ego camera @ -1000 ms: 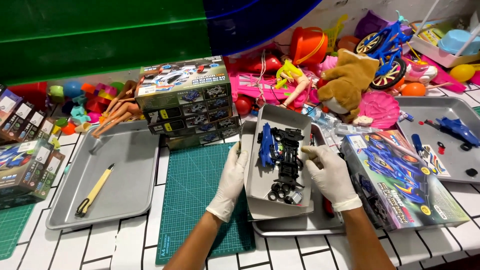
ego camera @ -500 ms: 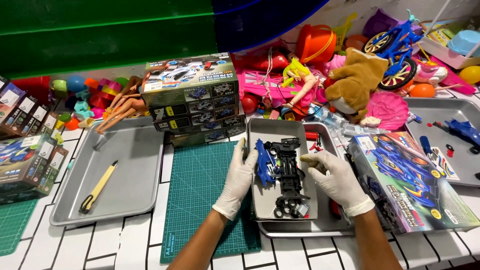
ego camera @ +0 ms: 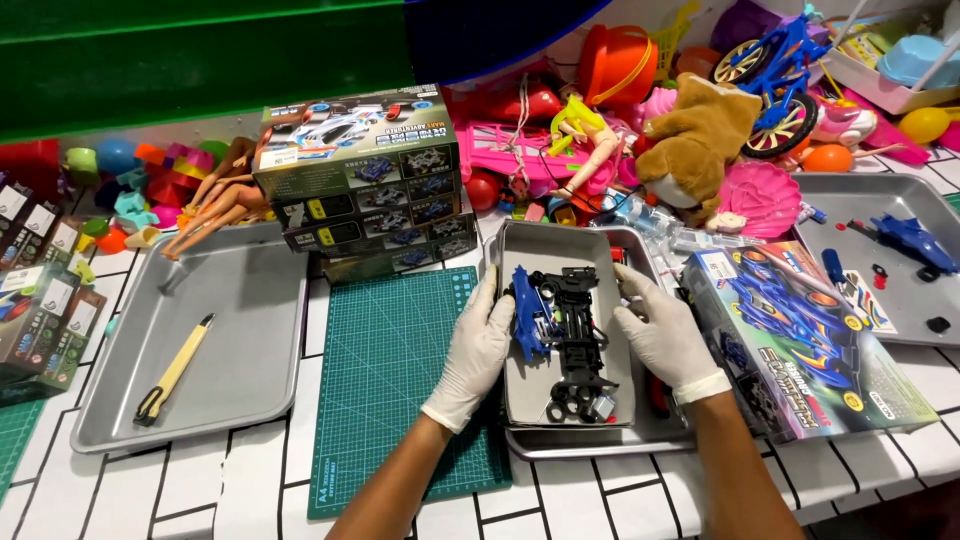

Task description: Assembling a mini 4WD toy car by installing the motor, gears, and body components onto the chassis.

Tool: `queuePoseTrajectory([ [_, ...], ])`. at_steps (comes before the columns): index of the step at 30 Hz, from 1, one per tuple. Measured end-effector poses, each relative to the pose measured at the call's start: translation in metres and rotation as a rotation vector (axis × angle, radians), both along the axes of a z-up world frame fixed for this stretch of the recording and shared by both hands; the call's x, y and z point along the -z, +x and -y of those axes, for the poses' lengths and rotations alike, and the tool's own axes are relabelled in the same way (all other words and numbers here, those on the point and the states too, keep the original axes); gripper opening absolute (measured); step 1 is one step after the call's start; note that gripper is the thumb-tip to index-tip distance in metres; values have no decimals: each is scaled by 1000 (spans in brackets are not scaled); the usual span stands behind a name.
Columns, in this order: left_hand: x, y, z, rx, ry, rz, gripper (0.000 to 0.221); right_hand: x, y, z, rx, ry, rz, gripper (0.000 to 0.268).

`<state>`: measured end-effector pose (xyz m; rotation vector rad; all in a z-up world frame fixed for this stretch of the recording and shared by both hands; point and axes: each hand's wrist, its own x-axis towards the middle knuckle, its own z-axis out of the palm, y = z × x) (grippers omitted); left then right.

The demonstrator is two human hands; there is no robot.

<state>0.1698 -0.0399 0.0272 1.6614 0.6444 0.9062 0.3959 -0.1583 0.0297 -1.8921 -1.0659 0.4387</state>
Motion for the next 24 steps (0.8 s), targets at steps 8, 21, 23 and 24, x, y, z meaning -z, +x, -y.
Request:
queuePoseTrajectory([
  [8,41,9,-7,-64,345,-386,84,-3,0,-1,97,-37,174,58],
  [21,34,-3,-9,-106,402,-355,40,29,26,0,-56,-50,627,35],
  [23,42,-1,-11,-137,425,-386,35,3,7,-5,-239,64,871,28],
  [24,40,0,-10,-130,418,-388,35,-7,-13,-5,-238,54,867,28],
])
